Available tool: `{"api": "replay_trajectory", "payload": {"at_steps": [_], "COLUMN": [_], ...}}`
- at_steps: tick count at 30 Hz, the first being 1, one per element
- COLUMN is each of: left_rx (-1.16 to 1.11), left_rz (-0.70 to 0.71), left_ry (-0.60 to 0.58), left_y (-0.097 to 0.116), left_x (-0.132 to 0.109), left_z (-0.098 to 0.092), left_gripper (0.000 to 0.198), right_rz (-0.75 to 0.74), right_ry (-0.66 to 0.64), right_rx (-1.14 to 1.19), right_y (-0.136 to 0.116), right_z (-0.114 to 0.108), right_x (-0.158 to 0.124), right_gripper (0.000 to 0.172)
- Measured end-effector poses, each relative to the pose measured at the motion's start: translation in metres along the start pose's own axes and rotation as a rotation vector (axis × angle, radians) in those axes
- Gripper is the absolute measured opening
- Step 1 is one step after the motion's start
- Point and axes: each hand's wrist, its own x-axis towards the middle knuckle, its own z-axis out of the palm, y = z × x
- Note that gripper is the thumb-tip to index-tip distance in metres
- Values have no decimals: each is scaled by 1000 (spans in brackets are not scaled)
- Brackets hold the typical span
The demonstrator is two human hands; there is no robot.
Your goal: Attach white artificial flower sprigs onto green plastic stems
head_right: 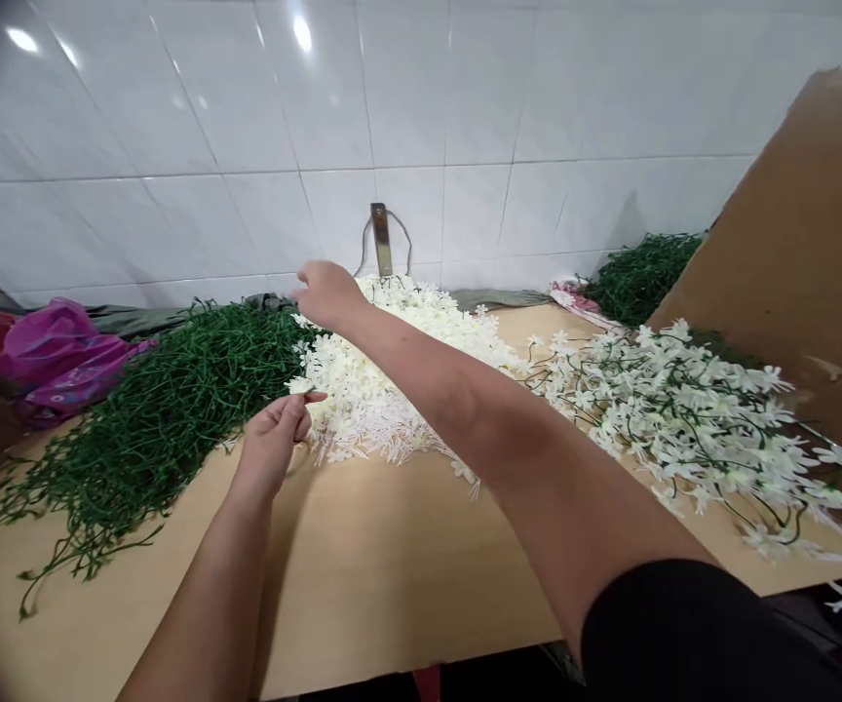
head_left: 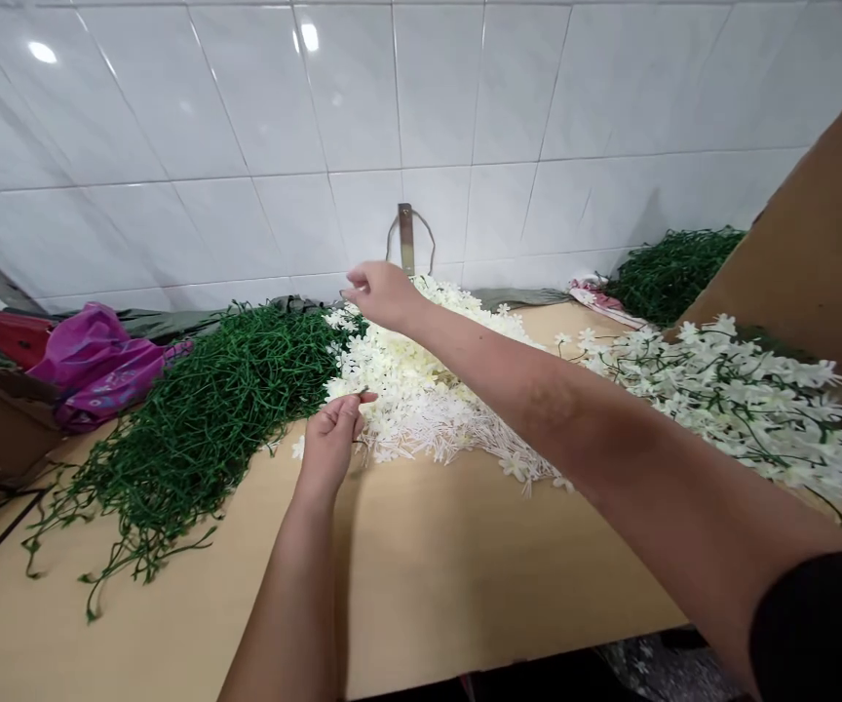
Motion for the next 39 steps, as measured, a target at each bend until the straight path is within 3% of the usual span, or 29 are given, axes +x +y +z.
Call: {"api": "replay_trajectory", "payload": {"at_steps": [2,4,9,12,15,20,26,31,33,36,39], "left_rx": [64,84,235,343,360,366,526,633,668,813,1003], "left_rz": [-12,-37,-124,-157,-208,-350,-208,-92,-4,123,180], "left_ry": [-37,-70,-232,-329,-393,-596,-698,-639,-484,-148,-17], "left_y": [-2,-4,0,6,6,-14,-12,-8,-12,-19,-24], "left_x": [0,0,-1,-8,-17,-28,-33,-31,-26,-16,-8], "left_z": [2,3,8,17,30,45,48,41,40,43,50], "left_gripper": [30,30,28,26,25,25,20,23,19,16,23], "right_rz": [-20,-25,97,97,93,125,116,198,253,313,367], "right_ry": [35,-20,-211,-279,-308,-239,-172,48,133,214,231], "right_rx": [-147,-282,-605,-801,-835,-773,-662,-236,-32,227,418], "right_y": [-4,5,64,89,97,97,102,104,106,110,113], "right_z": [-2,-3,-2,1,4,5,3,-7,-9,-9,-8], "right_x": [-6,-30,-114,-140,-145,-142,-147,-153,-155,-156,-156], "right_gripper": [8,8,14,17,9,17,9,8,10,12,10]}}
